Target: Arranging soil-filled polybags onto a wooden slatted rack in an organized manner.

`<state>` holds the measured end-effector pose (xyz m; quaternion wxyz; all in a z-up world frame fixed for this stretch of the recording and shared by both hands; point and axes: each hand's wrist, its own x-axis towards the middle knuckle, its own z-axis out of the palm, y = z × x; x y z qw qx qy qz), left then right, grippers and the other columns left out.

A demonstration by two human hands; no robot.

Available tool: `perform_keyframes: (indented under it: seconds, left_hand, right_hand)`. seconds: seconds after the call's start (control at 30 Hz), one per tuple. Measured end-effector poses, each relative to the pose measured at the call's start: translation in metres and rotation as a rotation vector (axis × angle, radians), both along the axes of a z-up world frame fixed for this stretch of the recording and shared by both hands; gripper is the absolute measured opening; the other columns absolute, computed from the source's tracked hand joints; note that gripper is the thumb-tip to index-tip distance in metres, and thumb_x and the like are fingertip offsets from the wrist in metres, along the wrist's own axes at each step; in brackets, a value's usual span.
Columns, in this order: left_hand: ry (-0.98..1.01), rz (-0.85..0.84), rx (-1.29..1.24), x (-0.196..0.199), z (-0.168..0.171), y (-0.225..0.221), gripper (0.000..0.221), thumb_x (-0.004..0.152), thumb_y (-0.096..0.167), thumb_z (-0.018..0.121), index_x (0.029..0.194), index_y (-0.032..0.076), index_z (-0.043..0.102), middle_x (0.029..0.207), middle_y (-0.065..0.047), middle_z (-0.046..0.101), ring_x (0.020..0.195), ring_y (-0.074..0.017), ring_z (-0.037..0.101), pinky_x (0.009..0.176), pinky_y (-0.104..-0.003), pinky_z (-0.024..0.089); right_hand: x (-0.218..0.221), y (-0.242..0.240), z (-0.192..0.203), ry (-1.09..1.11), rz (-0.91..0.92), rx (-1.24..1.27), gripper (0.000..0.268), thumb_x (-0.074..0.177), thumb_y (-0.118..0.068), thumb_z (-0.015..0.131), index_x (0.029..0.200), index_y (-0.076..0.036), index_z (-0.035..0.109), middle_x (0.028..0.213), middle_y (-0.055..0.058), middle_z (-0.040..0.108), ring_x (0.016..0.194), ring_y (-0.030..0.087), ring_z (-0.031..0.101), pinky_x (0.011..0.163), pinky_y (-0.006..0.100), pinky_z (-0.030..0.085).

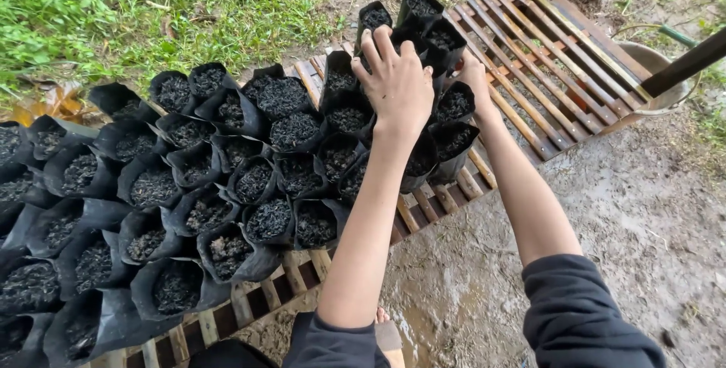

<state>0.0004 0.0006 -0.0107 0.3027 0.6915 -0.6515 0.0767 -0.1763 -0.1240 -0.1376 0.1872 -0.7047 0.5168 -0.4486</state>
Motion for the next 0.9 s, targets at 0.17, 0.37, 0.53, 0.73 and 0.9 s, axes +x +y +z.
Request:
perform_keyframes:
  seconds: [0.17, 0.37, 0.53, 0.73, 0.9]
  left_hand:
    - [0.010, 0.008, 0.004, 0.006, 0.003, 0.002, 0.034, 0.084, 0.042, 0.077, 0.103, 0.016, 0.069, 0.137, -0.011, 0.041, 0.139, -0.0366, 0.032, 0.108, -0.061, 0.035]
    - [0.021, -0.009, -0.007, 0.006, 0.004, 0.002, 0.034, 0.083, 0.042, 0.078, 0.103, 0.016, 0.070, 0.136, -0.011, 0.041, 0.137, -0.0363, 0.032, 0.108, -0.061, 0.034]
    - [0.044, -0.024, 0.025, 0.007, 0.020, 0.008, 0.033, 0.086, 0.043, 0.076, 0.106, 0.017, 0.068, 0.138, -0.010, 0.038, 0.134, -0.0351, 0.033, 0.107, -0.059, 0.034]
    - [0.137, -0.071, 0.138, 0.004, 0.031, 0.018, 0.053, 0.091, 0.036, 0.075, 0.134, 0.014, 0.054, 0.140, -0.007, 0.029, 0.146, -0.0353, 0.014, 0.114, -0.060, 0.024]
    - [0.116, -0.084, 0.145, 0.000, 0.034, 0.029, 0.052, 0.090, 0.036, 0.075, 0.132, 0.014, 0.054, 0.140, -0.007, 0.029, 0.146, -0.0344, 0.015, 0.114, -0.057, 0.025]
  right_hand:
    - [0.019, 0.009, 0.015, 0.010, -0.121, 0.063, 0.014, 0.078, -0.011, 0.062, 0.090, -0.017, 0.059, 0.073, -0.003, 0.052, 0.071, 0.016, 0.040, 0.067, 0.031, 0.040]
    - [0.021, 0.012, 0.022, -0.038, -0.115, 0.128, 0.027, 0.077, -0.008, 0.066, 0.102, -0.019, 0.067, 0.087, -0.003, 0.070, 0.078, 0.012, 0.058, 0.076, 0.030, 0.049]
    - [0.015, -0.010, 0.011, 0.229, -0.145, 0.218, 0.034, 0.083, -0.016, 0.060, 0.117, -0.020, 0.061, 0.115, 0.007, 0.073, 0.115, 0.038, 0.060, 0.107, 0.076, 0.023]
    - [0.003, -0.029, -0.004, 0.454, -0.237, 0.314, 0.055, 0.079, -0.017, 0.076, 0.124, -0.019, 0.046, 0.133, 0.010, 0.064, 0.131, 0.037, 0.053, 0.109, 0.066, 0.037]
    - [-0.027, -0.008, 0.014, 0.299, -0.094, 0.237, 0.077, 0.076, -0.033, 0.087, 0.142, -0.026, 0.049, 0.134, 0.008, 0.065, 0.128, 0.034, 0.057, 0.105, 0.058, 0.045]
